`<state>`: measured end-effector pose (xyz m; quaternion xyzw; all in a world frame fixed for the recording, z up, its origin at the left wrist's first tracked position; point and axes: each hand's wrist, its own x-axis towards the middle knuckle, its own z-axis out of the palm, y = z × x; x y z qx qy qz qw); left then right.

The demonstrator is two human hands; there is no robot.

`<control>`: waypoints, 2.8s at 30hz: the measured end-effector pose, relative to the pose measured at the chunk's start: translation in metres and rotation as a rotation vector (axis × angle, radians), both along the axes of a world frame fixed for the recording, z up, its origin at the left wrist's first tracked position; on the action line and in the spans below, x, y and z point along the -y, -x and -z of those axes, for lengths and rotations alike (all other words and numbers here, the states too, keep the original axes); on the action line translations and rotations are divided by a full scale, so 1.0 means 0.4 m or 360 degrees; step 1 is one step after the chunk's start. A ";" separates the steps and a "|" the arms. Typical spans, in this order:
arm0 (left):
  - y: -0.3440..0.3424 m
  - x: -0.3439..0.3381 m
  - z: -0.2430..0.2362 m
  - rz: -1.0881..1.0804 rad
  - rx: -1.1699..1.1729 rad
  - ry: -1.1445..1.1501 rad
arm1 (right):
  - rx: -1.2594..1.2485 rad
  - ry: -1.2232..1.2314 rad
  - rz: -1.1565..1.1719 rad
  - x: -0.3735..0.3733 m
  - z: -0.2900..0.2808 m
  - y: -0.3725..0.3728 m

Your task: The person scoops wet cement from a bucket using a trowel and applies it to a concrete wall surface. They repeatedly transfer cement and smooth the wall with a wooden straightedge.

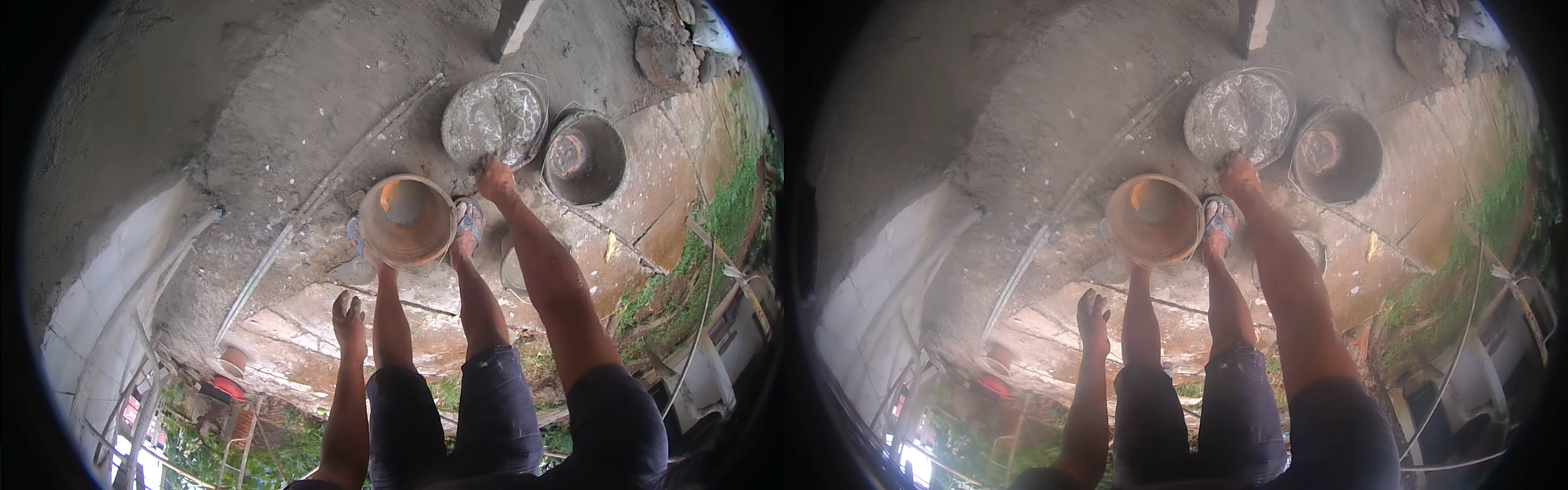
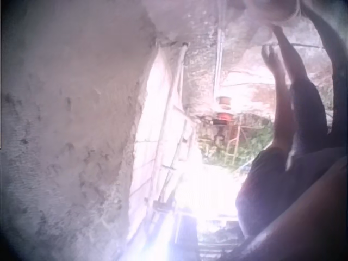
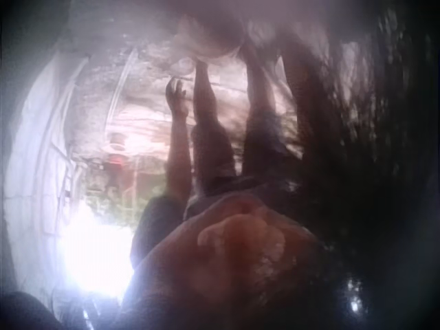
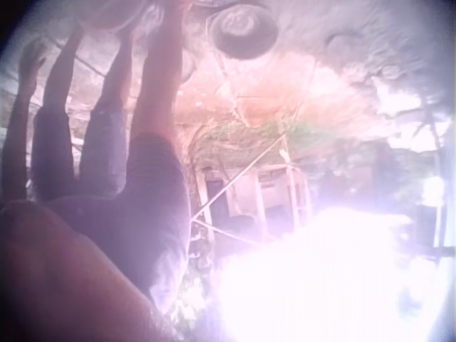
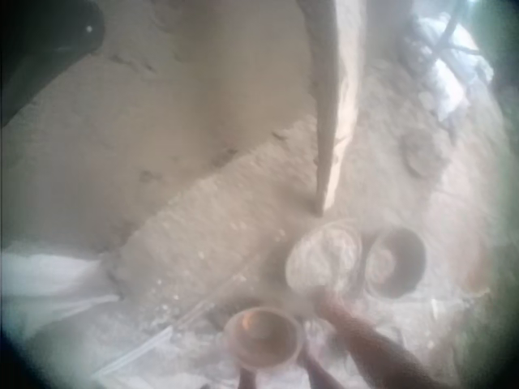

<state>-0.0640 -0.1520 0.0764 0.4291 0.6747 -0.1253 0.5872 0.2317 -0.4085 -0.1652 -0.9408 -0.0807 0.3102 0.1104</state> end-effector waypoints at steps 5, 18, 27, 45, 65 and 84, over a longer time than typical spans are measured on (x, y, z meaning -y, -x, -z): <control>0.075 0.016 -0.058 0.0011 -0.0082 -0.0179 | -0.0249 -0.0287 0.0093 -0.010 -0.132 -0.009; 0.312 0.019 -0.186 0.0337 -0.0488 -0.0661 | -0.0194 -0.0148 -0.0219 0.100 -0.318 -0.181; 0.507 0.060 -0.454 0.0102 -0.0933 -0.1125 | -0.0017 0.0020 -0.0661 0.177 -0.543 -0.245; 0.458 -0.296 -0.967 -0.1031 -0.0059 -0.1802 | 0.1018 -0.0072 -0.2137 -0.632 -1.973 -0.180; 0.836 0.334 -0.567 -0.1081 -0.0642 -0.0334 | 0.0521 -0.1574 -0.1289 -0.879 -2.840 -0.294; 0.675 0.389 -0.524 0.0383 -0.0859 -0.0048 | 0.0107 0.0524 -0.0422 0.005 -0.458 -0.255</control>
